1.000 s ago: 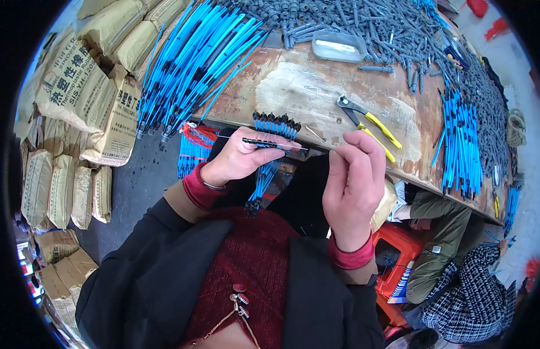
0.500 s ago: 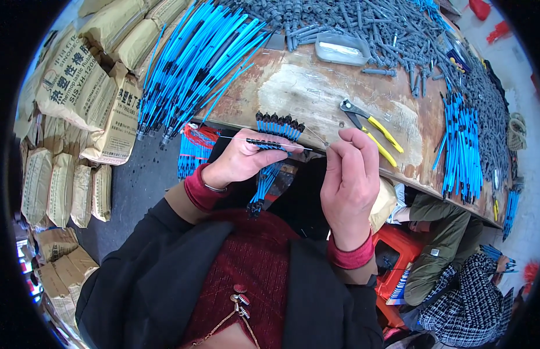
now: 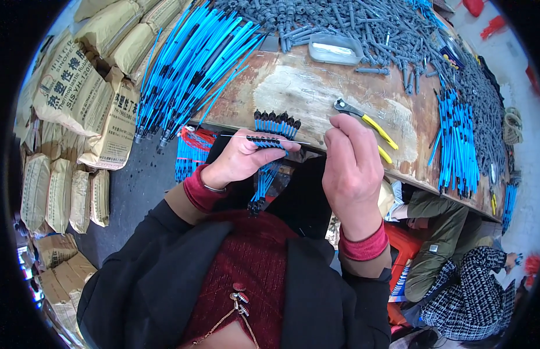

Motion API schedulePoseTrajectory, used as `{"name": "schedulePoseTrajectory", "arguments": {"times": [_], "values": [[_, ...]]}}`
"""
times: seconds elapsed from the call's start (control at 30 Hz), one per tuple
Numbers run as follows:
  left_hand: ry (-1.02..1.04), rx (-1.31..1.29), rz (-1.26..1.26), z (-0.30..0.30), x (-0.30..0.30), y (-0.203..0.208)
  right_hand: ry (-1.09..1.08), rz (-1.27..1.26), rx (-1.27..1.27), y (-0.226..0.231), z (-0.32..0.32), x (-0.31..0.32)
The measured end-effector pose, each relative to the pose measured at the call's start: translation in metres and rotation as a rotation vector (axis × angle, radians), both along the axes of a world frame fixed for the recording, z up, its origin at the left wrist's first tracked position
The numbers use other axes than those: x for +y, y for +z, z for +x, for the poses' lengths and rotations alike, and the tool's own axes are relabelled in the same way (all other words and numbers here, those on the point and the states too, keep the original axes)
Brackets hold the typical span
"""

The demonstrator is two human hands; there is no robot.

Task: The person assembles blue plastic rods into black connector strips, using pliers to secure or trim them.

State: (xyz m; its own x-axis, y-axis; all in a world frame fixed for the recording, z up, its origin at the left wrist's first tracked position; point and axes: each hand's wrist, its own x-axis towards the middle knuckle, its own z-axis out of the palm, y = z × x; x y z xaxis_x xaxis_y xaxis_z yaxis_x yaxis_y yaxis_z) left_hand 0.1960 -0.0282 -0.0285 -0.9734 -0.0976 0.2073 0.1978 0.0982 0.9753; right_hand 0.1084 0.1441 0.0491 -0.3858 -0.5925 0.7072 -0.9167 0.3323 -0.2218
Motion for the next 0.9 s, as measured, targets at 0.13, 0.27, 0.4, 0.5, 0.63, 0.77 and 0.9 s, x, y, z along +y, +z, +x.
{"name": "schedulePoseTrajectory", "arguments": {"times": [0.13, 0.27, 0.4, 0.5, 0.63, 0.77, 0.9], "values": [[-0.030, -0.096, 0.038, 0.002, -0.002, 0.004, 0.056, 0.033, 0.043, 0.003, -0.006, 0.000], [-0.034, -0.086, 0.068, 0.004, -0.002, 0.008, 0.140, 0.011, 0.070, 0.001, -0.011, -0.003], [-0.027, -0.088, 0.085, 0.005, -0.001, 0.006, 0.165, -0.007, -0.078, -0.003, -0.009, -0.002], [-0.021, -0.010, 0.034, 0.003, -0.003, 0.002, 0.171, 0.056, 0.107, -0.001, -0.015, -0.002], [-0.032, -0.034, 0.015, 0.005, -0.003, 0.000, 0.153, 0.026, 0.097, -0.006, -0.013, -0.004], [-0.032, -0.062, 0.028, 0.002, -0.001, 0.001, 0.110, 0.018, -0.047, -0.007, -0.002, -0.004], [-0.009, -0.036, 0.059, 0.002, 0.002, -0.001, 0.094, -0.056, -0.054, -0.013, 0.000, -0.006]]}}
